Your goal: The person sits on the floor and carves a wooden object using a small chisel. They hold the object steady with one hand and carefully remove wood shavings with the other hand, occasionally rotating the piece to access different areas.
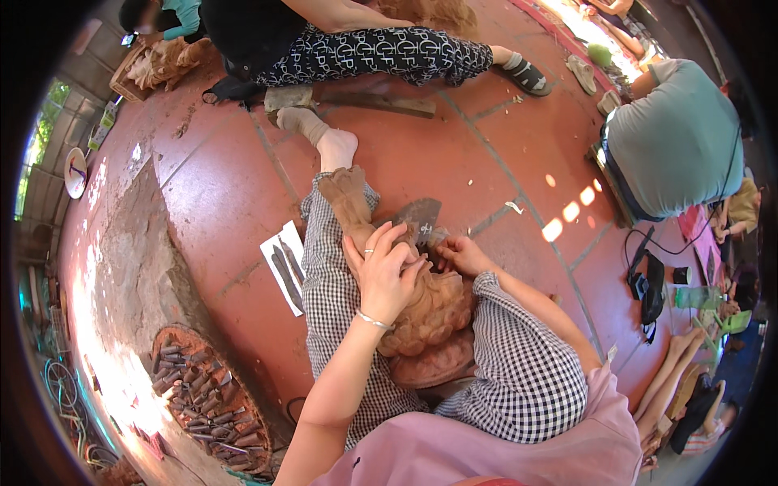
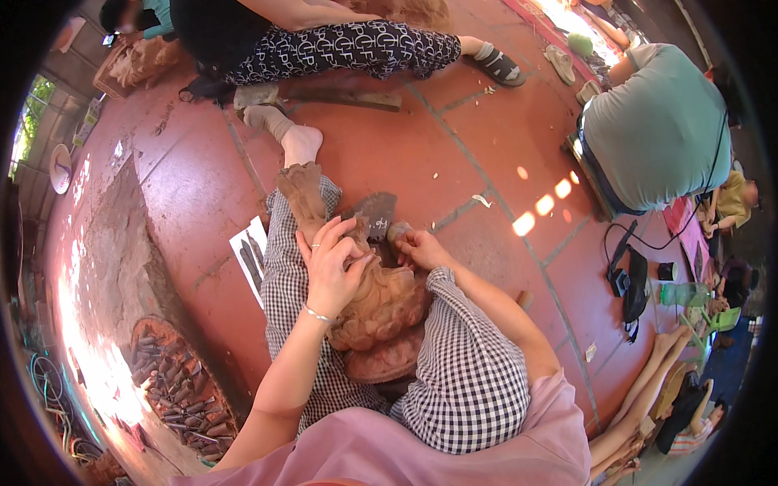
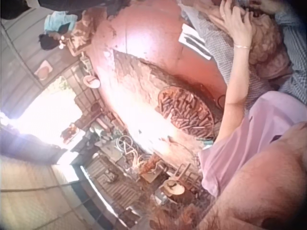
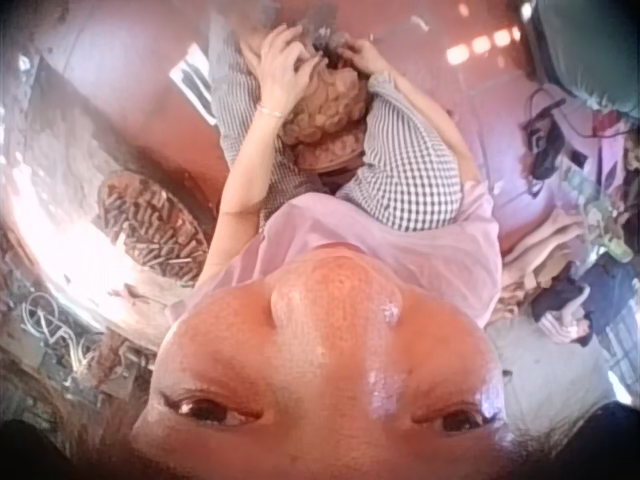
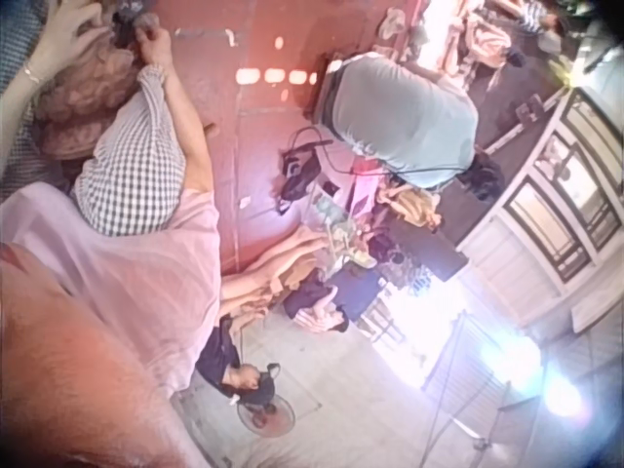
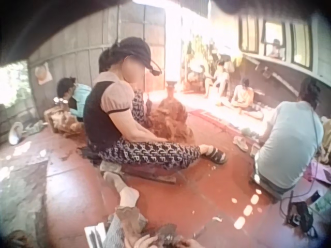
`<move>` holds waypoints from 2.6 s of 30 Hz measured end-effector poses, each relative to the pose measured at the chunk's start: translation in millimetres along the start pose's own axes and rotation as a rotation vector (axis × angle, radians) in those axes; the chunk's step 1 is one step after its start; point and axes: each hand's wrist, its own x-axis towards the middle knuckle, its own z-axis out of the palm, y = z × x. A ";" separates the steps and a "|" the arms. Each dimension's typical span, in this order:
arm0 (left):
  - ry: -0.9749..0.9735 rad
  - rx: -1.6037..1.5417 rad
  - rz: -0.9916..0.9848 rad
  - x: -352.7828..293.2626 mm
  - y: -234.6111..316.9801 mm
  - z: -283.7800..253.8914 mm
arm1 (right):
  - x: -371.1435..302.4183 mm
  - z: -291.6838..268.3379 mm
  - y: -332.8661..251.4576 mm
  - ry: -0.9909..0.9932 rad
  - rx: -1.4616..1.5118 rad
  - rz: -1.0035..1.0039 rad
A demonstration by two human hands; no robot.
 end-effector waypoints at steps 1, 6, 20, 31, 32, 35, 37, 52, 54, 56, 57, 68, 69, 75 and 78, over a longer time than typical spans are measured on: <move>-0.002 -0.023 0.015 -1.7 -2.1 -2.3 | -1.1 0.6 -1.0 0.001 -0.001 0.011; -0.040 -0.065 0.039 -3.5 -2.7 -12.9 | -1.4 2.2 -3.0 0.005 -0.008 0.003; 0.077 -0.047 0.040 -4.9 3.1 -5.8 | -7.1 4.2 -14.3 -0.001 -0.013 0.048; 0.018 -0.170 0.119 -1.3 -12.3 -13.5 | 2.7 0.7 -0.9 -0.006 -0.005 0.012; 0.024 -0.134 0.108 1.9 -10.2 -9.4 | 2.6 0.6 1.4 -0.002 0.002 0.008; 0.022 -0.109 0.108 9.4 -6.1 -1.4 | 7.2 -4.0 11.9 -0.012 0.025 0.008; -0.023 -0.190 0.129 2.7 -15.6 -10.3 | 2.5 -0.1 3.6 -0.005 0.029 0.033; 0.000 -0.191 0.074 -13.0 -15.9 -20.9 | -0.2 0.3 -1.0 -0.003 0.005 0.052; 0.038 -0.116 0.052 -7.9 -10.8 -17.5 | 2.1 1.5 0.2 -0.010 0.000 0.036; 0.063 -0.040 0.027 2.0 -4.1 -6.0 | 3.4 -2.2 6.9 -0.014 0.024 0.018; 0.073 0.011 0.010 8.3 -2.3 0.3 | 3.2 -2.1 5.0 -0.014 0.027 0.021; 0.118 0.127 -0.024 4.3 4.1 3.5 | 1.6 -0.5 1.9 -0.013 0.010 0.012; 0.126 0.133 -0.028 7.4 4.3 4.6 | 2.3 -1.8 3.6 -0.009 0.017 0.012; 0.119 0.064 -0.021 -10.8 7.8 -4.8 | -4.4 0.3 -1.1 -0.006 0.054 0.046; 0.129 0.093 -0.006 -5.3 8.4 -3.4 | -1.4 -0.6 -2.2 -0.014 0.021 0.034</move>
